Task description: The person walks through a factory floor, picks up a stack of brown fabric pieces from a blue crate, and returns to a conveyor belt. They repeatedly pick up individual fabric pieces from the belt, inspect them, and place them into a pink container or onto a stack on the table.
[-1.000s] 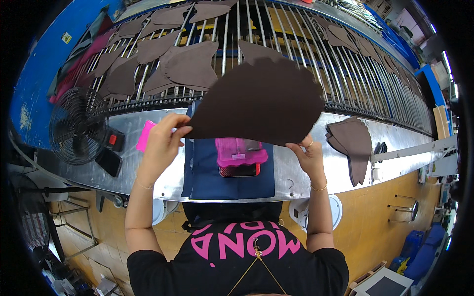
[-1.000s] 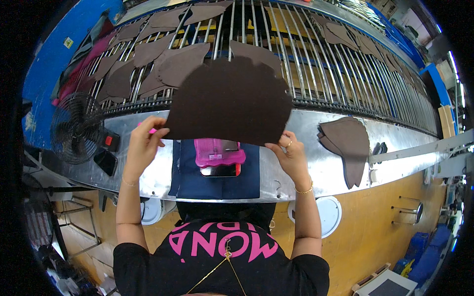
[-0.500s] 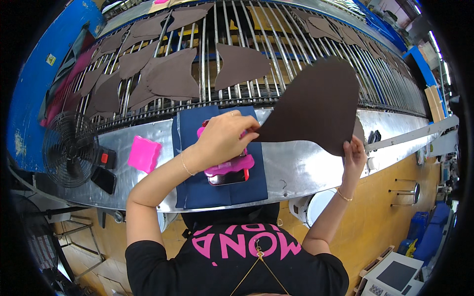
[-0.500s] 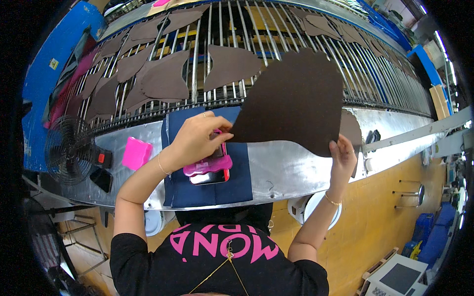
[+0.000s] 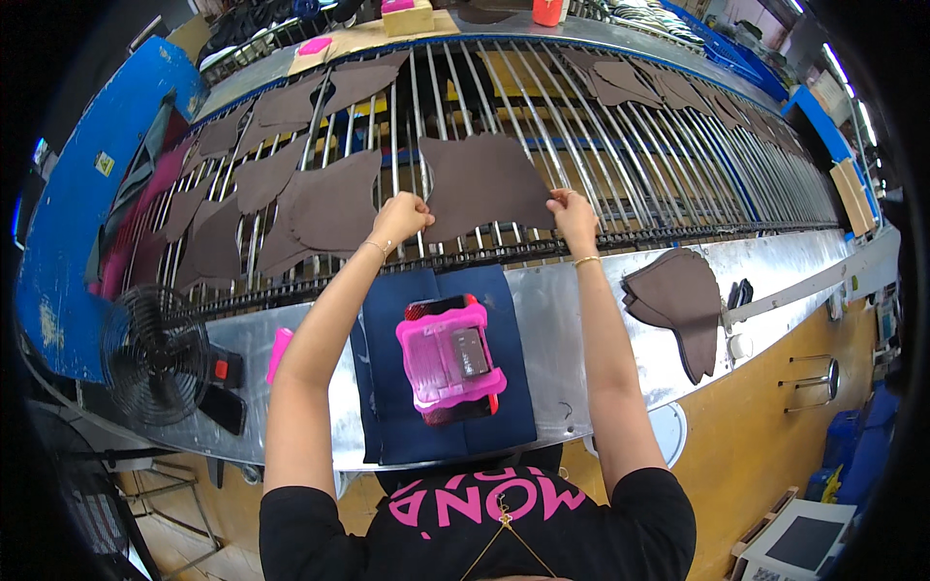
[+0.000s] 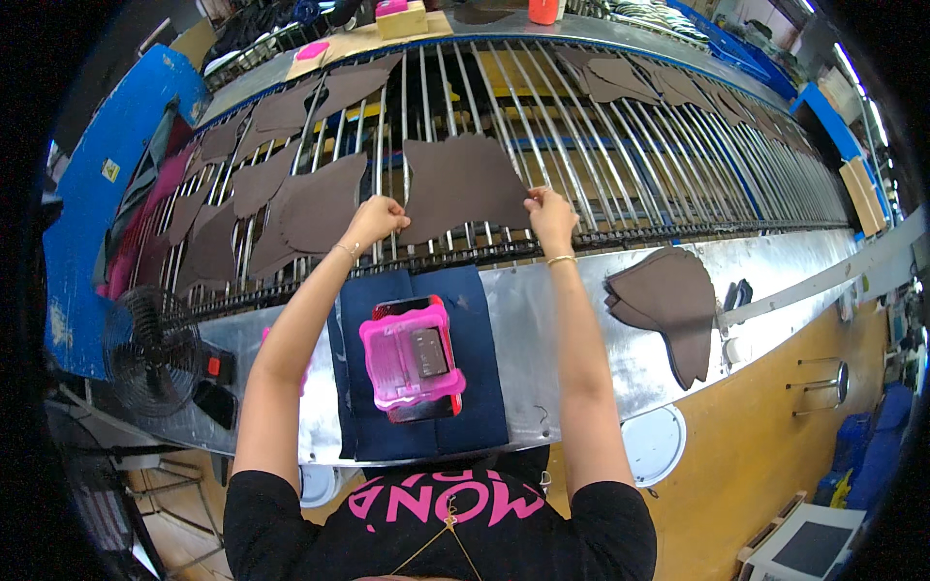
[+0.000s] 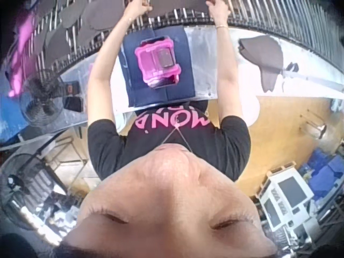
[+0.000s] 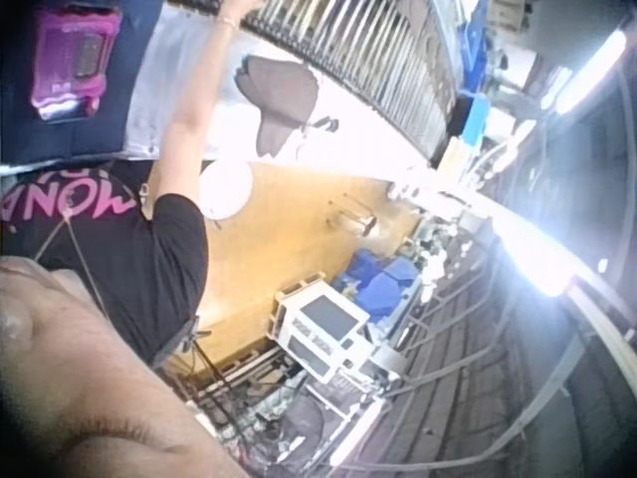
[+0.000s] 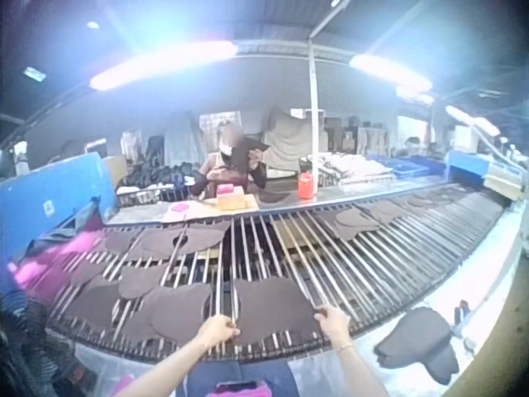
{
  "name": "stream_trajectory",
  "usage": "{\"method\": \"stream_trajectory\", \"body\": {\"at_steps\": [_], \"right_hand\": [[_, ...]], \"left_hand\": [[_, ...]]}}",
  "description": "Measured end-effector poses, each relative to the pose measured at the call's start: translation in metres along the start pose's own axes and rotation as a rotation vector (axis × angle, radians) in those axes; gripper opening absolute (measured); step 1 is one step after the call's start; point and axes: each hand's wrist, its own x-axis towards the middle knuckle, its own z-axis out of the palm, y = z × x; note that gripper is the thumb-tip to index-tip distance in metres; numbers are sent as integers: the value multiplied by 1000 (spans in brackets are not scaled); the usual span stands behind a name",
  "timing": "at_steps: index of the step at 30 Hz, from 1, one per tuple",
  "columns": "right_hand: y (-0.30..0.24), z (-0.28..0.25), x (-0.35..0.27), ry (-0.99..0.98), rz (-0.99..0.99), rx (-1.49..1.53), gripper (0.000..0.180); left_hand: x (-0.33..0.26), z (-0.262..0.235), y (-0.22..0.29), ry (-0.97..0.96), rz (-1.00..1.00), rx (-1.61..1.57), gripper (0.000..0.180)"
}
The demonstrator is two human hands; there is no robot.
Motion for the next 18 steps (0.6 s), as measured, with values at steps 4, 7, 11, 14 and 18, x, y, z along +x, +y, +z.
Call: {"method": "stream_trajectory", "body": {"at_steps": [4,7,11,14,18], "right_hand": [[-3,-5,-6,-50,75,-30,38],[18,-47,-25,43,-15,213,49],[80,-136,-91,239,72,-88,45],[148,-182,-141,420,451,-443,48],[200,-220,-182,369,727,-352,60]], "left_hand": [[-1,8,-1,2,-45,101,30],[-21,-3,6,85,47,134,33],[-58,-27,-15,122,224,-48,25],[-91,-52,-35,134,237,-280,24],[-134,-71,-41,258,116,-546,24]]}}
